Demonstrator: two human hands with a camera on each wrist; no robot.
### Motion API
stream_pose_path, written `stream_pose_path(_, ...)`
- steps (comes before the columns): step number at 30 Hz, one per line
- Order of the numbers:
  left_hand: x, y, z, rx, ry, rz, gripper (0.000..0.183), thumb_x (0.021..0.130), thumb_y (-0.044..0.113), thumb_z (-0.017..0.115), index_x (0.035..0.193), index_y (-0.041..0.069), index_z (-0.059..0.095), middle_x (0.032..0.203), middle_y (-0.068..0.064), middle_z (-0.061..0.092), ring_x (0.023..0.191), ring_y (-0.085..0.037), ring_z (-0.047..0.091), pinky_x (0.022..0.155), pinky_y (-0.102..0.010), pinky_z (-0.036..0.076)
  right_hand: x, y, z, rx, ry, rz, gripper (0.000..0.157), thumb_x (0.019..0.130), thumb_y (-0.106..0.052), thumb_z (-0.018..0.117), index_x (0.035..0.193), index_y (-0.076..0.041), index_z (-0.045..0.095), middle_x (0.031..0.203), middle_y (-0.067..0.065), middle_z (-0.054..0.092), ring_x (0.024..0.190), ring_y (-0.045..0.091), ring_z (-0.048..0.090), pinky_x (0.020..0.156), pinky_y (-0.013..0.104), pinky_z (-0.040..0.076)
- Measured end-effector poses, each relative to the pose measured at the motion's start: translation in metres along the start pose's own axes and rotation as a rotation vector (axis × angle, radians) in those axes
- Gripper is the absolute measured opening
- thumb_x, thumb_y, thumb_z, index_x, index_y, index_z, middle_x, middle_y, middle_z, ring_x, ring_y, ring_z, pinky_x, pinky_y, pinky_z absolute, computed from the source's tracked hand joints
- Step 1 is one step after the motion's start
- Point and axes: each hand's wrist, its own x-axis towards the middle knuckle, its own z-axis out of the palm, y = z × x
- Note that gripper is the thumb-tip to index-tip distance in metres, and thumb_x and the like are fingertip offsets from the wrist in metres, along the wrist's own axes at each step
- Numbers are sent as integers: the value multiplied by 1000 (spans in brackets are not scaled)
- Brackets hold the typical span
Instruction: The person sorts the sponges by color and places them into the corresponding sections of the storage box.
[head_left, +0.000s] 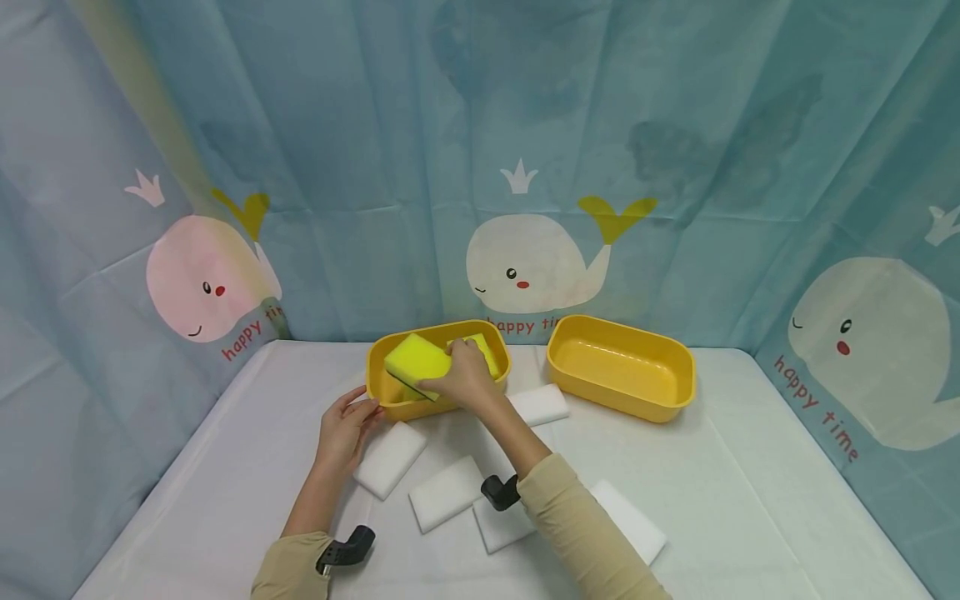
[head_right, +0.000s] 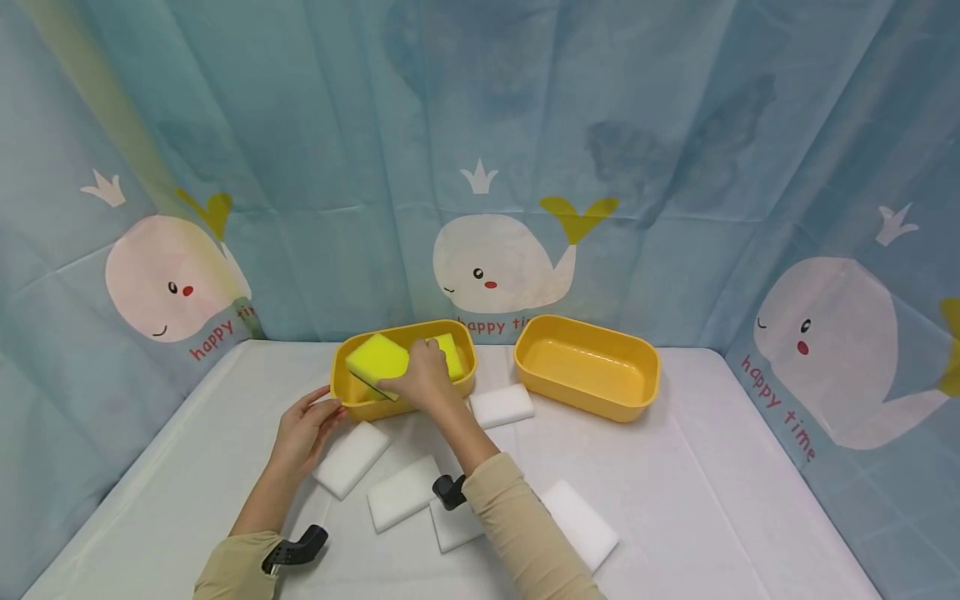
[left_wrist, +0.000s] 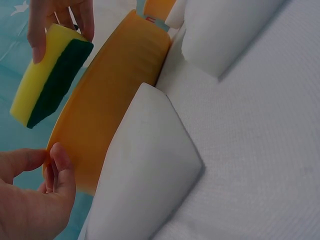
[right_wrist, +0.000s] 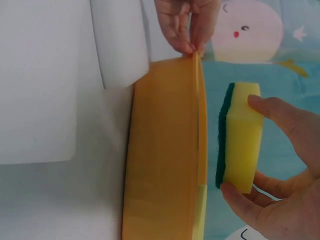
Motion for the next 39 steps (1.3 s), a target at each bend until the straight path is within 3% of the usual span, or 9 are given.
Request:
stream_pose_path(15,2,-1,-1,7,4,13,56,108,5,57,159,-2,36,102,0,64,84,-1,69,86,-15,59,14,-10,14,-50,6,34,77,87,-42,87,139,4,54,131,17,57,112,27,57,102,41,55)
stream_pose_path(22,1,-2,-1,-17,-8,24,58,108,4,58,160,-5,33,103,-1,65,85,-2,69,85,-15,59,22,-15,21,-125,27,75,86,87,-46,86,143,7,51,137,20,59,118,29,59,108,41,54)
stream_pose_path(39,2,-2,0,5,9,10,56,108,5,57,159,-2,36,111,-9,64,86,-2,69,87,-16,59,30,-10,42,-194,51,139,85,86,-49,87,139,8,53,130,22,59,116,32,63,104,42,56)
